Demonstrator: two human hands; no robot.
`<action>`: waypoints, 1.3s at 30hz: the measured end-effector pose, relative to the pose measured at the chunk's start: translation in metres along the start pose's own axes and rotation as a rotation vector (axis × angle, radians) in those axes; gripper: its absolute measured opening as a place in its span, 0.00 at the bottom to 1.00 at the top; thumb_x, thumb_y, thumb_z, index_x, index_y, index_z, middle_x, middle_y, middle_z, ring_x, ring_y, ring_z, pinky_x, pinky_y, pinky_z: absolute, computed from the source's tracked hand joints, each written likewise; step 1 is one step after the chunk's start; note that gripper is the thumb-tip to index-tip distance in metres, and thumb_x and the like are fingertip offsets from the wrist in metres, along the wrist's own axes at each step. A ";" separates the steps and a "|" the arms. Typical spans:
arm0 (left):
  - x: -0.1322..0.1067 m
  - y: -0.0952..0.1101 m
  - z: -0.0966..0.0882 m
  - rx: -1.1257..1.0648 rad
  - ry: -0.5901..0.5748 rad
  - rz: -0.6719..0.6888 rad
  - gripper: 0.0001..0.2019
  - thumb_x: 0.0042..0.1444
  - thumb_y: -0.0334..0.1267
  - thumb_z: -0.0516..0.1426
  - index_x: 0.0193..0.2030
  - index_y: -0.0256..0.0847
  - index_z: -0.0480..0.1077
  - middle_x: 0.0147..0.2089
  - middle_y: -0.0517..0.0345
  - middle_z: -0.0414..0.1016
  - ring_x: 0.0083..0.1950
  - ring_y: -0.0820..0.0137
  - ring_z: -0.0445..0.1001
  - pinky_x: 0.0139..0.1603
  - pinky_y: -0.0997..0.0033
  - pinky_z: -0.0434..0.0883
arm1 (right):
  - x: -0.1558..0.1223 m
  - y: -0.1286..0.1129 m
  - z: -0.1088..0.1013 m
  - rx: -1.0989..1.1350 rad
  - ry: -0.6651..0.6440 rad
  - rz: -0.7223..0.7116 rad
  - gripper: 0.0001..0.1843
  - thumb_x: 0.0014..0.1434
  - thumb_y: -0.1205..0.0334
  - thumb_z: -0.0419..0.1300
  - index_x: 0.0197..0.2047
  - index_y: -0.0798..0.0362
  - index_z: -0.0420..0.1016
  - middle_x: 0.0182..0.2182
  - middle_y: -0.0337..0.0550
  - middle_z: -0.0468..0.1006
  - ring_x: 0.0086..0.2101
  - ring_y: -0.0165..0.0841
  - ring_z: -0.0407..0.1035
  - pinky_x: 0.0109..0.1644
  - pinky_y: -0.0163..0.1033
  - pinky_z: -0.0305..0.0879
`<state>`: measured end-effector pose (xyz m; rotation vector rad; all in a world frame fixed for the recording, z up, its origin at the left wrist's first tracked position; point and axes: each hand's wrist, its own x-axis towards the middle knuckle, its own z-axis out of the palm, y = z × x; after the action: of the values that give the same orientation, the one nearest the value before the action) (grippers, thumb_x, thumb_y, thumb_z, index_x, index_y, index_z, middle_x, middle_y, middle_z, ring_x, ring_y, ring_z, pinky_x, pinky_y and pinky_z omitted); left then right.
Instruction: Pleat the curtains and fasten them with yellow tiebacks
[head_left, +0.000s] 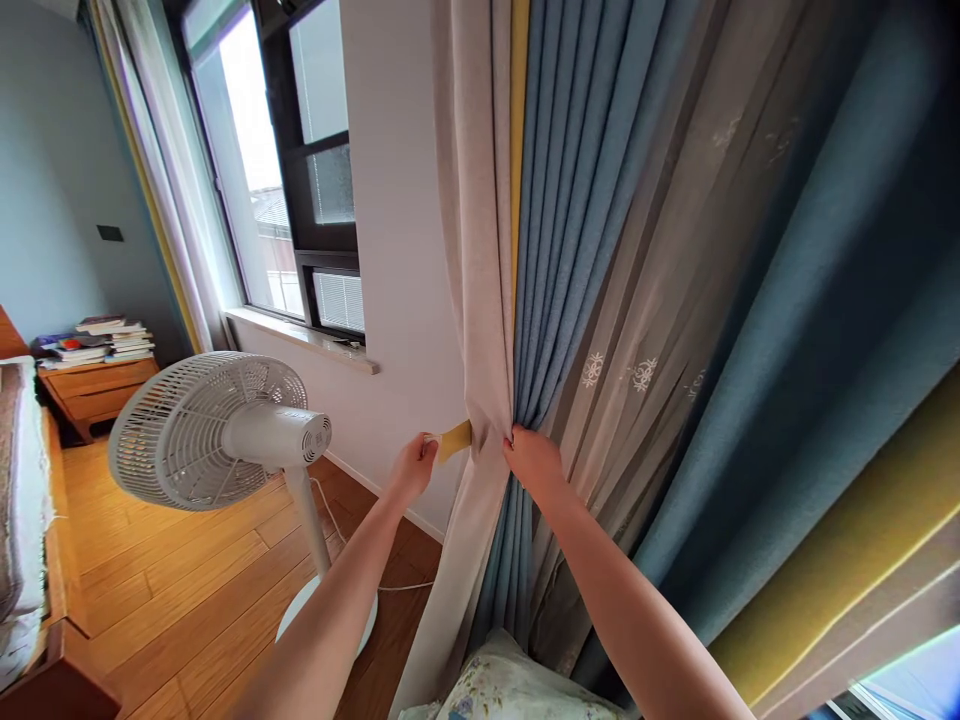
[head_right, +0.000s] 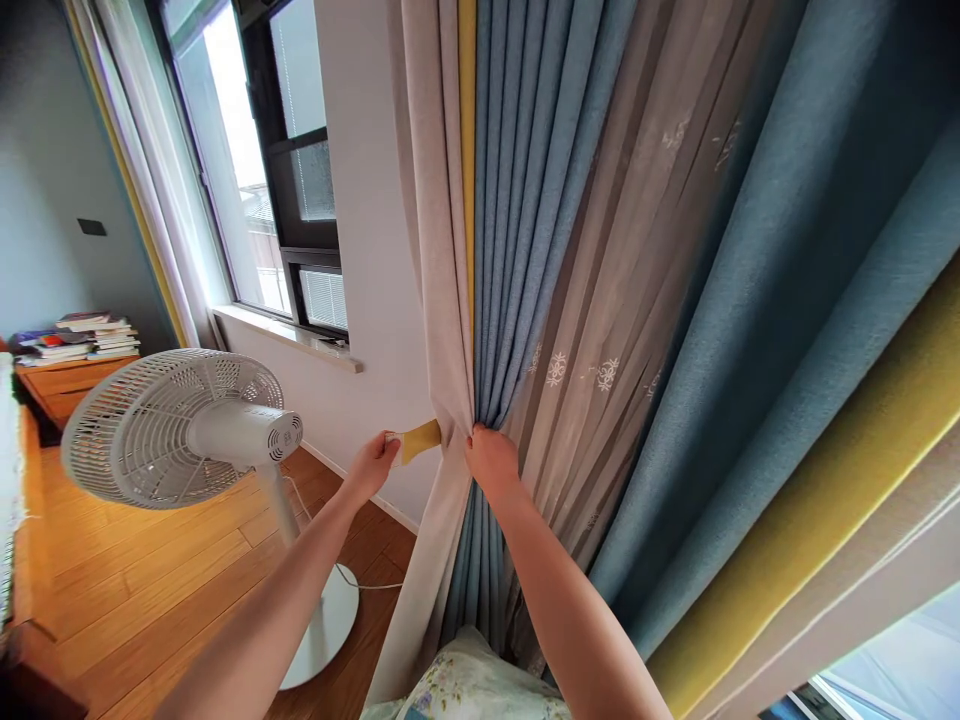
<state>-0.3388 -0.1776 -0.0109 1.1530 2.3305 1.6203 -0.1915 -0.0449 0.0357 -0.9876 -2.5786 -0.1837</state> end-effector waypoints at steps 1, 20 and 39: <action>-0.001 0.005 0.002 0.000 -0.017 0.002 0.10 0.54 0.41 0.46 0.30 0.41 0.63 0.23 0.63 0.64 0.24 0.74 0.62 0.24 0.75 0.55 | -0.002 -0.002 -0.002 0.010 -0.011 -0.006 0.14 0.58 0.58 0.47 0.35 0.55 0.72 0.30 0.52 0.76 0.33 0.38 0.71 0.32 0.37 0.61; -0.019 0.053 0.009 0.138 -0.180 0.449 0.13 0.52 0.28 0.45 0.37 0.41 0.69 0.36 0.56 0.66 0.34 0.72 0.67 0.37 0.72 0.66 | -0.018 -0.020 -0.016 0.279 -0.115 -0.290 0.12 0.55 0.55 0.52 0.35 0.53 0.71 0.31 0.45 0.76 0.34 0.36 0.70 0.34 0.36 0.59; 0.042 0.057 0.000 0.396 -0.534 0.659 0.05 0.46 0.33 0.56 0.24 0.46 0.73 0.29 0.58 0.70 0.38 0.67 0.69 0.43 0.71 0.64 | -0.004 0.001 -0.035 0.597 -0.327 -0.633 0.13 0.53 0.68 0.53 0.35 0.44 0.76 0.39 0.34 0.72 0.33 0.26 0.67 0.34 0.30 0.60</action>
<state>-0.3389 -0.1430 0.0509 2.2767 2.0540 0.7652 -0.1779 -0.0553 0.0668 0.0267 -2.8730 0.6007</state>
